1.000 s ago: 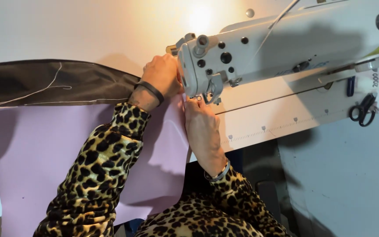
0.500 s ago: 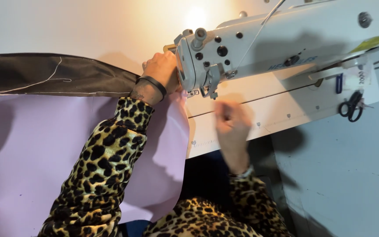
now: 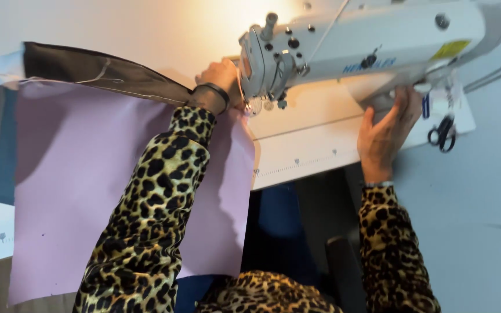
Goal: Sewing pieces of pink and white synthetic leather material together using an industrial sewing machine.
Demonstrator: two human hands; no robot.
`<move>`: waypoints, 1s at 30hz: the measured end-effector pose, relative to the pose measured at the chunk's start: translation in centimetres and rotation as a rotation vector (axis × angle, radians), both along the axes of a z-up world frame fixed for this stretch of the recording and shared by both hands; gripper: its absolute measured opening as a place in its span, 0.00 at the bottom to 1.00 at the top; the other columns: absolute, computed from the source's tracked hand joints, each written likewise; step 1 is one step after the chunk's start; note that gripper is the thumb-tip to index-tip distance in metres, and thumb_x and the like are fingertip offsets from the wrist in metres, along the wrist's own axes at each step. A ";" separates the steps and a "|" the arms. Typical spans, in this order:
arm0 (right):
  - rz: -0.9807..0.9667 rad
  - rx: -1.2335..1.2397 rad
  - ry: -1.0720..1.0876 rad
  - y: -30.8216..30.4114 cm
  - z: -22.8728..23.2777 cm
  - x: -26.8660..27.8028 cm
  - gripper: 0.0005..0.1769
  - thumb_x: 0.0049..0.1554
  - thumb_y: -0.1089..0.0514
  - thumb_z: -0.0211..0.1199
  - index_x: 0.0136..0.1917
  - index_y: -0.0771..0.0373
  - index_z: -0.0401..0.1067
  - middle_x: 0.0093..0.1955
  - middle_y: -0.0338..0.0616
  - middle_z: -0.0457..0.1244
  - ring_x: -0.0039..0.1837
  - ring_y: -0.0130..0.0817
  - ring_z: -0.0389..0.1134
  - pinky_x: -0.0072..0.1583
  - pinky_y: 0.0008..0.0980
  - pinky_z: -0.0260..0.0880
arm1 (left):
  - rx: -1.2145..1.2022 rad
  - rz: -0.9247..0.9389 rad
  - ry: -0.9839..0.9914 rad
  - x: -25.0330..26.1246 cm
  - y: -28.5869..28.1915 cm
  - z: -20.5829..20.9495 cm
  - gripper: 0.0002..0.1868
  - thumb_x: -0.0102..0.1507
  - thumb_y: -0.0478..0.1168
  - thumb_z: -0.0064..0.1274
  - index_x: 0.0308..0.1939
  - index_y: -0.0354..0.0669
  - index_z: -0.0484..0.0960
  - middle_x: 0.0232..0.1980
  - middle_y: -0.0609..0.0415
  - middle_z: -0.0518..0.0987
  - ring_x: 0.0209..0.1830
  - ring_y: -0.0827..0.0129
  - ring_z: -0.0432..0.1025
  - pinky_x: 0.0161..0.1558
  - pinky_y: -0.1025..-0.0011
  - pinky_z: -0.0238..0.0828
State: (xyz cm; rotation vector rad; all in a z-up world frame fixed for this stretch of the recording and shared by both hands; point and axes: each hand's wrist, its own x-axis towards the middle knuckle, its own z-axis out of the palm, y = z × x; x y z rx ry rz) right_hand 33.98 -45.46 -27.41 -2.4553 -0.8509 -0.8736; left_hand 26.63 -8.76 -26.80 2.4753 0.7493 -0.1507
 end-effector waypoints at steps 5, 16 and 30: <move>-0.027 0.046 0.052 0.1 0.5 -1.1 0.40 0.61 0.67 0.71 0.79 0.66 0.53 0.81 0.57 0.49 0.83 0.60 0.48 0.82 0.55 0.50 | -0.032 -0.060 0.150 -1.3 -0.8 2.5 0.46 0.40 0.44 0.79 0.59 0.36 0.75 0.57 0.41 0.81 0.62 0.49 0.74 0.64 0.53 0.67; -0.039 0.041 0.034 -0.7 -0.2 -0.3 0.41 0.61 0.66 0.71 0.79 0.65 0.53 0.81 0.58 0.48 0.83 0.59 0.47 0.81 0.55 0.51 | -0.066 -0.017 0.146 -1.6 -1.3 3.3 0.38 0.44 0.43 0.78 0.57 0.41 0.81 0.57 0.44 0.82 0.64 0.50 0.74 0.67 0.50 0.64; -0.011 0.076 0.076 0.0 0.8 -1.3 0.39 0.60 0.67 0.71 0.78 0.64 0.54 0.80 0.57 0.49 0.82 0.58 0.48 0.81 0.53 0.52 | -0.078 -0.011 0.185 -1.7 -1.1 3.0 0.40 0.42 0.44 0.78 0.57 0.41 0.81 0.58 0.43 0.82 0.63 0.50 0.75 0.67 0.51 0.66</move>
